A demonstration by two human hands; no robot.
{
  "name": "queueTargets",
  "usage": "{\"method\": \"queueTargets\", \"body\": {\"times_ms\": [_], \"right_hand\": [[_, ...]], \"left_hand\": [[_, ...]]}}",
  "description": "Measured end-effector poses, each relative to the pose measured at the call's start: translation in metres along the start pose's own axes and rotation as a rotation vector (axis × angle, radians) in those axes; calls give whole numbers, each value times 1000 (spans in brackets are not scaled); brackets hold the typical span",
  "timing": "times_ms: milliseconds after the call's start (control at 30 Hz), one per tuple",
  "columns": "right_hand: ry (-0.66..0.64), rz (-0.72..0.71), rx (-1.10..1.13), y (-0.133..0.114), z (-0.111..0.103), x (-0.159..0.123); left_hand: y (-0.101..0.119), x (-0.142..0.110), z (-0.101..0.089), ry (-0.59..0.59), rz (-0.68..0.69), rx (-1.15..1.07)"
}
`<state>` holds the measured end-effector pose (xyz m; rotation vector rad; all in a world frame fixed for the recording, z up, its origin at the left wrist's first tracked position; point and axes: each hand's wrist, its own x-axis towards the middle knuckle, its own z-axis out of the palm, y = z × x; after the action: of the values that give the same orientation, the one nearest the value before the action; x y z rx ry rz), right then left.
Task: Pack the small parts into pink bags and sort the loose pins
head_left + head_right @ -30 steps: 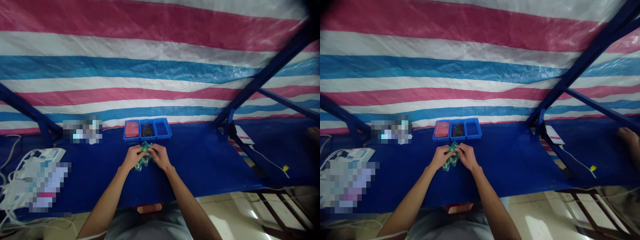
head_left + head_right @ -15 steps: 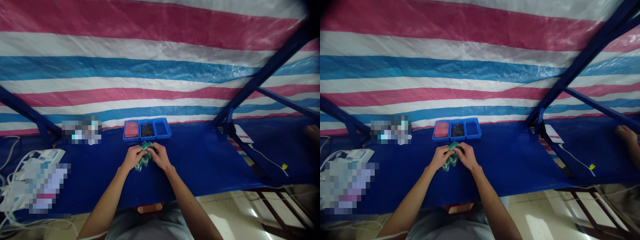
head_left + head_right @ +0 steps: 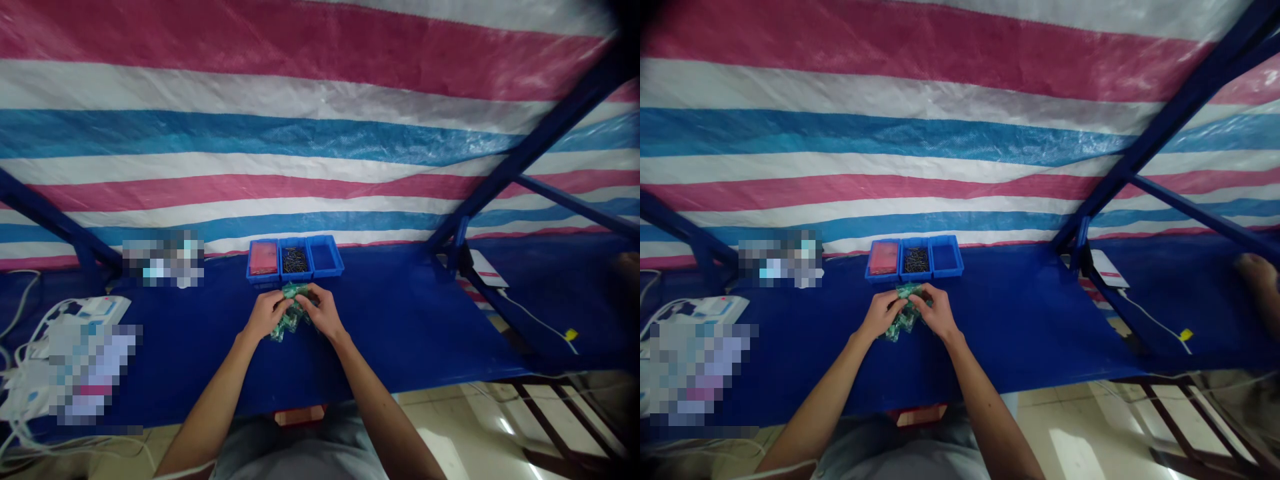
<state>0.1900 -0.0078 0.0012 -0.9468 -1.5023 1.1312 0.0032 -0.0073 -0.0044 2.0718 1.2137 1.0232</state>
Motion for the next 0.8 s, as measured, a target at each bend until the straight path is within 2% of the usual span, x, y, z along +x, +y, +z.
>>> {"method": "queueTargets", "body": {"times_ms": [167, 467, 600, 700, 800], "right_hand": [[81, -75, -131, -4, -4, 1], [8, 102, 140, 2, -1, 2], [-30, 62, 128, 1, -1, 1], [27, 35, 55, 0, -3, 1], [45, 53, 78, 1, -3, 1]], "left_hand": [[2, 0, -2, -11, 5, -18], [2, -2, -3, 10, -4, -3], [2, -1, -2, -12, -7, -26], [2, 0, -2, -20, -7, -15], [3, -1, -2, -20, -4, 0]]}}
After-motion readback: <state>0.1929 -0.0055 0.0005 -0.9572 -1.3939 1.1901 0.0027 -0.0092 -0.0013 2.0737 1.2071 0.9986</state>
